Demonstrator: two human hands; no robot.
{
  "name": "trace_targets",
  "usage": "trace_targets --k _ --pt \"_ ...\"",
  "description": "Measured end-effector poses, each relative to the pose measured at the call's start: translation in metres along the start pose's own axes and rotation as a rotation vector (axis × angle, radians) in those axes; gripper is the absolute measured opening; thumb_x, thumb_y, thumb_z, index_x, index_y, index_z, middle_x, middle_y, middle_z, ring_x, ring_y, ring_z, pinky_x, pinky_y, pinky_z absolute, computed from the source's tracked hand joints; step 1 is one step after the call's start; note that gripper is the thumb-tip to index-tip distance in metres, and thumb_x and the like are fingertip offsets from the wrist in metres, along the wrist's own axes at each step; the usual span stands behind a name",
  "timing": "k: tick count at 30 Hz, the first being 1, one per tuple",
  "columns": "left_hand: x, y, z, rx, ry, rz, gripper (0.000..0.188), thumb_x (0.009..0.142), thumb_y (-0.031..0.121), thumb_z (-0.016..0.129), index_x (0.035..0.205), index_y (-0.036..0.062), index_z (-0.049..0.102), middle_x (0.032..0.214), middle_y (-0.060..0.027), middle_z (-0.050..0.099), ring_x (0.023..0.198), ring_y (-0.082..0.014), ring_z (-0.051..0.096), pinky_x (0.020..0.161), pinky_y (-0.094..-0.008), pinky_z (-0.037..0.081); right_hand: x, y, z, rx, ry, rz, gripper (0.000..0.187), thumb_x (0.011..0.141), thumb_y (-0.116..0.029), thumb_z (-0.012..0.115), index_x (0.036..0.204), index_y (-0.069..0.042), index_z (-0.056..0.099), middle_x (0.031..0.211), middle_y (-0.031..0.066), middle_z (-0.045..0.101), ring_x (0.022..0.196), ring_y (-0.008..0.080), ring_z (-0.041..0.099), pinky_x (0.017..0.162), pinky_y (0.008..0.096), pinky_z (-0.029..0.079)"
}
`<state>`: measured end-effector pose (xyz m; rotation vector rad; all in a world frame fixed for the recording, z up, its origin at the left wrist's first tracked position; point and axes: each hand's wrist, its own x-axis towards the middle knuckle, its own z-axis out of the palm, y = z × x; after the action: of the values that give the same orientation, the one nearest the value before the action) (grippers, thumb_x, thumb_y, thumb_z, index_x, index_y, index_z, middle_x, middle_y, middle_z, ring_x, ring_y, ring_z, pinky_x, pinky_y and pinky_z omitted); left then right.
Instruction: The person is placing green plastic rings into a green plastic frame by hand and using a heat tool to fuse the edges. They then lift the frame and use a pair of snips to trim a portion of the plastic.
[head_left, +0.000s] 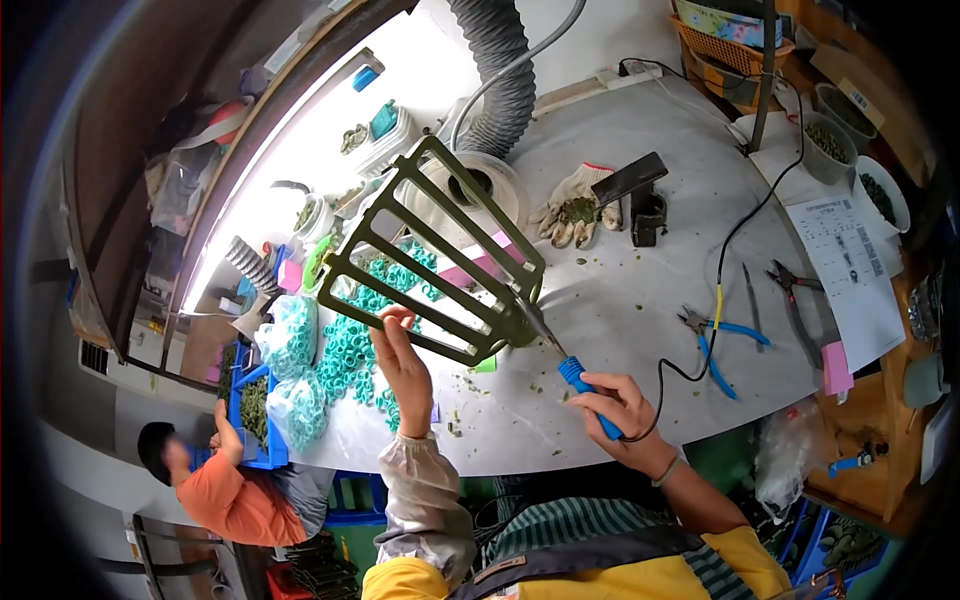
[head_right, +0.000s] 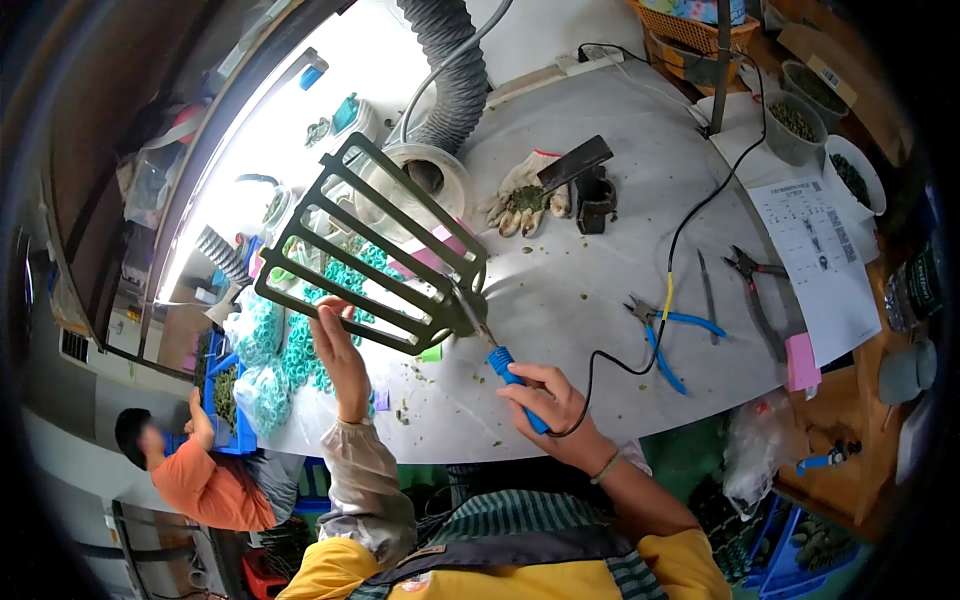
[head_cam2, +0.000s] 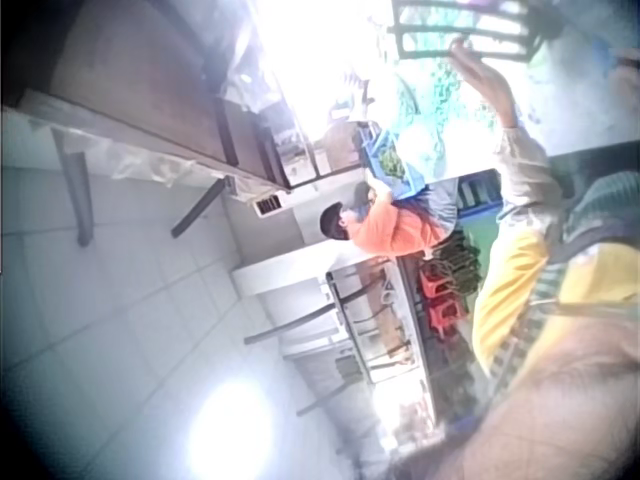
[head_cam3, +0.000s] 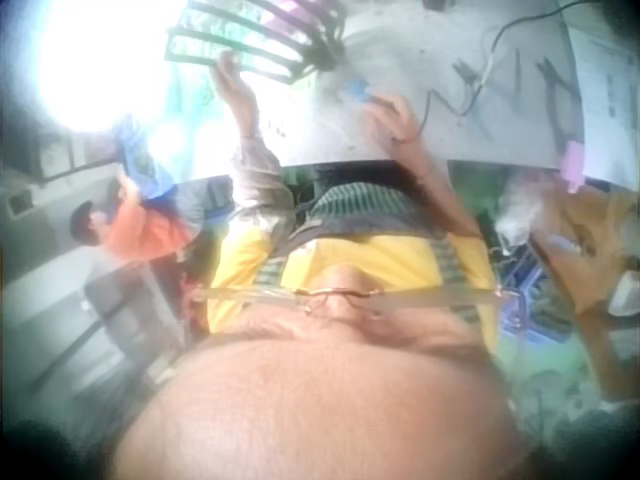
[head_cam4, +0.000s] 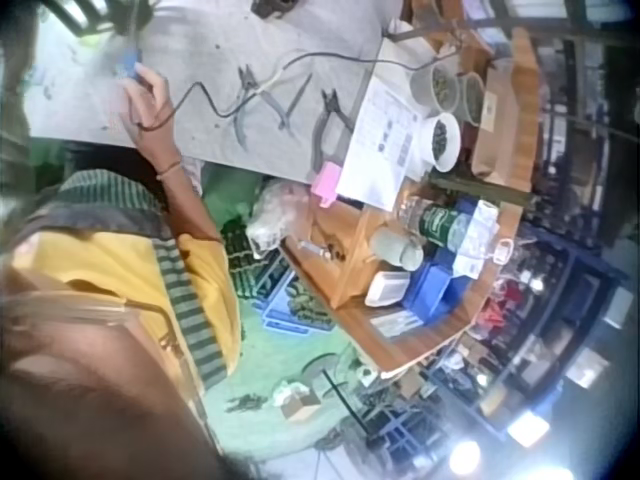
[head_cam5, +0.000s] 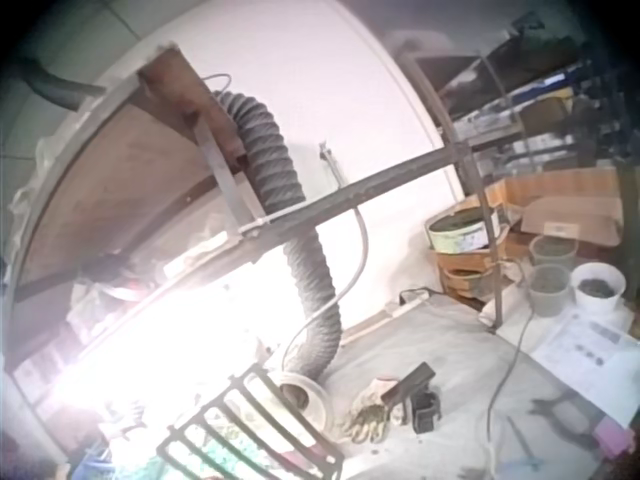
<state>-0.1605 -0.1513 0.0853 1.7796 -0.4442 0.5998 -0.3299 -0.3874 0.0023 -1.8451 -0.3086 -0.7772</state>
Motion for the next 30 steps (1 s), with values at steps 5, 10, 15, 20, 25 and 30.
trace_targets --k 5,10,15,20,25,30 --pt "-0.022 -0.011 0.008 -0.365 -0.076 -0.282 0.024 0.107 0.027 0.038 0.109 0.0056 0.048 0.117 -0.0215 0.064 0.107 -0.0289 0.066 0.089 -0.0326 0.053 -0.009 -0.014 -0.017 -0.052 0.050 0.039 0.030 0.076 0.004 0.071 0.102 -0.010 0.069 0.117 0.0116 0.056 0.088 0.0255 0.065 0.074 0.0339 0.055" --pt "0.008 -0.034 -0.007 -0.591 0.067 -0.427 0.027 0.105 0.034 0.042 0.100 0.0078 0.046 0.114 -0.0214 0.066 0.106 -0.0299 0.066 0.087 -0.0360 0.056 -0.019 -0.026 -0.033 -0.044 0.177 0.102 0.024 0.081 0.006 0.063 0.100 -0.007 0.068 0.115 0.0146 0.054 0.090 0.0260 0.067 0.079 0.0342 0.055" --pt "0.005 -0.070 -0.057 -0.885 0.218 -0.751 0.034 0.106 0.033 0.037 0.093 0.0040 0.047 0.130 -0.0275 0.054 0.122 -0.0427 0.054 0.104 -0.0518 0.047 -0.014 -0.030 -0.049 -0.046 0.174 0.135 0.018 0.085 0.006 0.058 0.100 -0.001 0.065 0.117 0.0147 0.053 0.093 0.0266 0.067 0.081 0.0342 0.055" --pt "-0.023 -0.098 -0.096 -1.243 0.140 -1.003 0.051 0.107 0.031 0.034 0.141 -0.0069 0.037 0.138 -0.0236 0.050 0.128 -0.0316 0.051 0.108 -0.0422 0.045 -0.012 -0.030 -0.059 0.007 0.228 0.178 0.016 0.090 0.004 0.051 0.101 0.001 0.064 0.115 0.0158 0.052 0.095 0.0279 0.066 0.084 0.0359 0.054" --pt "-0.053 -0.092 -0.110 -1.275 0.037 -1.144 0.044 0.106 0.027 0.041 0.134 -0.0063 0.048 0.125 -0.0206 0.061 0.111 -0.0302 0.061 0.100 -0.0410 0.051 -0.002 -0.026 -0.060 0.074 0.280 0.143 0.015 0.091 0.005 0.049 0.100 0.005 0.061 0.114 0.0162 0.053 0.091 0.0257 0.063 0.084 0.0383 0.055" --pt "-0.085 -0.043 -0.075 -0.945 -0.150 -1.173 0.029 0.105 0.030 0.042 0.096 0.0033 0.050 0.121 -0.0229 0.061 0.106 -0.0307 0.064 0.088 -0.0393 0.056 0.009 -0.024 -0.075 0.121 0.460 0.199 0.014 0.098 -0.004 0.048 0.100 0.006 0.058 0.116 0.0141 0.054 0.091 0.0227 0.063 0.086 0.0372 0.055"
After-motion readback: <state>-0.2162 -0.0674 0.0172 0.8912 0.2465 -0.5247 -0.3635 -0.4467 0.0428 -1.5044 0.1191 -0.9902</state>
